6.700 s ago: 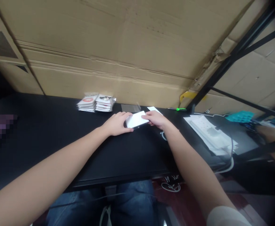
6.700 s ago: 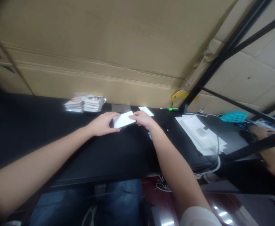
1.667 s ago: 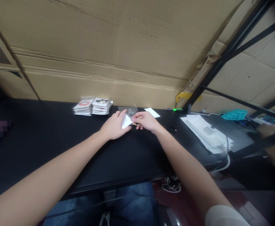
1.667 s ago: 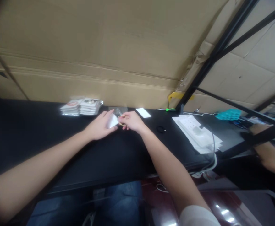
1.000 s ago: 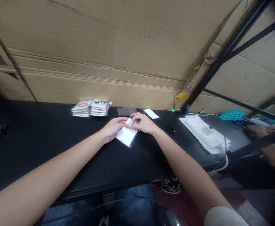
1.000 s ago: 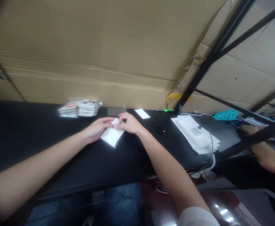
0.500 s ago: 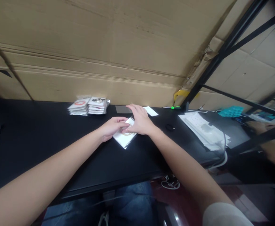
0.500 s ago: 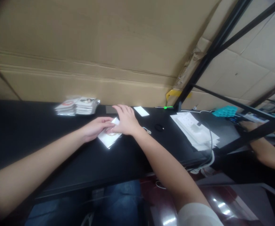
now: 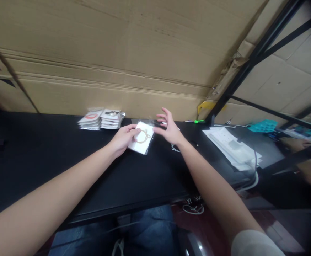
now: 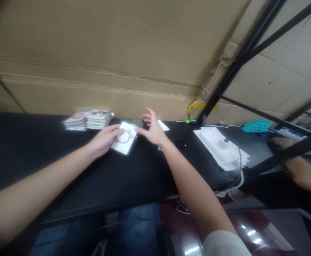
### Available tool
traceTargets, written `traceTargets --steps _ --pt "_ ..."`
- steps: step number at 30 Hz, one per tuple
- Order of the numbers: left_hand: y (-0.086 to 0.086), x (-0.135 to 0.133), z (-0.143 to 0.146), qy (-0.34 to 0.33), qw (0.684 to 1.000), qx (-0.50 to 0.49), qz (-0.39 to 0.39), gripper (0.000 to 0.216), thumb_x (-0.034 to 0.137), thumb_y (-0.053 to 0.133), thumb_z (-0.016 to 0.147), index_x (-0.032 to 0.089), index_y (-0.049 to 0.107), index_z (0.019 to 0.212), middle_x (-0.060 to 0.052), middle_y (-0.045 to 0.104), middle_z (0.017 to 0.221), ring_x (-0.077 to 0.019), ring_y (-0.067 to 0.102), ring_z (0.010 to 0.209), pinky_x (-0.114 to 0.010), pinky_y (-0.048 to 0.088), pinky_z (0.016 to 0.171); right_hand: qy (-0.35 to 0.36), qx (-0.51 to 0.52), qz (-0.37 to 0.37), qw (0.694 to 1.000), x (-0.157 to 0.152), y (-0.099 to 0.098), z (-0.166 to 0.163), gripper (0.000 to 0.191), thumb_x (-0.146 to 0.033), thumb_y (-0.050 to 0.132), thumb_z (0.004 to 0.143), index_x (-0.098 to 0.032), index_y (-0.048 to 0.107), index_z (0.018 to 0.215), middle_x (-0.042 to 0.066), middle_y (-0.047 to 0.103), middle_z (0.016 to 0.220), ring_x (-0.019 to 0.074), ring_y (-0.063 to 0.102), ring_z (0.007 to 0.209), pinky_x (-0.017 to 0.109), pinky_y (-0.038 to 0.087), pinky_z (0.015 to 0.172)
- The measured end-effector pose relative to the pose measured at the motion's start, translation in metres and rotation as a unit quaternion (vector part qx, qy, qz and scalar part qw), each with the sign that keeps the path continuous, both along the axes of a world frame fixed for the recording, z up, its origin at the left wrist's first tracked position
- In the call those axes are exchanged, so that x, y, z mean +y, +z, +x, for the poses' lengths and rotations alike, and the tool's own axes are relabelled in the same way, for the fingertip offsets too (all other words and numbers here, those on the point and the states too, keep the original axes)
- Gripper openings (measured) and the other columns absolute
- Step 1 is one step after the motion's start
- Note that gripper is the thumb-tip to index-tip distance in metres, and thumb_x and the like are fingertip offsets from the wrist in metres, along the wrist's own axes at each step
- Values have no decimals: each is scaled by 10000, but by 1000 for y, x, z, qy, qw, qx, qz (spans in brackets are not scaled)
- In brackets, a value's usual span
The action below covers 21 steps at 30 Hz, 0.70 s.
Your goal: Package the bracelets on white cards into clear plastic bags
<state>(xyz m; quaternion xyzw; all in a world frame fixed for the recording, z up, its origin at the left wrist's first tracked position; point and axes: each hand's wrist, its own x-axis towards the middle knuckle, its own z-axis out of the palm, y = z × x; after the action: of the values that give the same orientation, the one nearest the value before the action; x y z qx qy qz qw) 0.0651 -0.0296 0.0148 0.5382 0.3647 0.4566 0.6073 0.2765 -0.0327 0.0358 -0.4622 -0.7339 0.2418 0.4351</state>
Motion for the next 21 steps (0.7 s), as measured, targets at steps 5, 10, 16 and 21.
traceTargets --steps 5,10,16,21 --pt "-3 2 2 51 997 -54 -8 106 203 651 741 167 632 839 -22 625 756 -115 572 627 -234 459 572 88 138 -197 967 6 -17 -15 542 -461 606 813 -217 480 1281 101 655 1068 213 639 890 390 531 792" --pt "-2 3 -5 1 999 19 41 131 286 634 785 158 641 810 -43 650 778 -144 604 681 -276 491 635 111 133 -154 973 -2 -19 -30 266 -346 670 775 -178 670 981 65 696 887 182 646 795 324 523 712" --pt "0 9 -16 5 982 116 147 209 276 624 799 167 691 964 -47 695 819 -150 617 730 -279 490 669 57 119 -92 987 3 -19 -23 306 -330 631 797 -214 657 1079 -10 643 641 121 551 536 274 474 553" --pt "-4 18 -20 -1 985 84 153 188 210 560 803 169 699 923 -64 698 938 -168 640 830 -309 527 730 50 31 28 998 2 -16 -15 189 -246 553 822 -203 715 911 38 700 860 147 607 674 306 491 639"
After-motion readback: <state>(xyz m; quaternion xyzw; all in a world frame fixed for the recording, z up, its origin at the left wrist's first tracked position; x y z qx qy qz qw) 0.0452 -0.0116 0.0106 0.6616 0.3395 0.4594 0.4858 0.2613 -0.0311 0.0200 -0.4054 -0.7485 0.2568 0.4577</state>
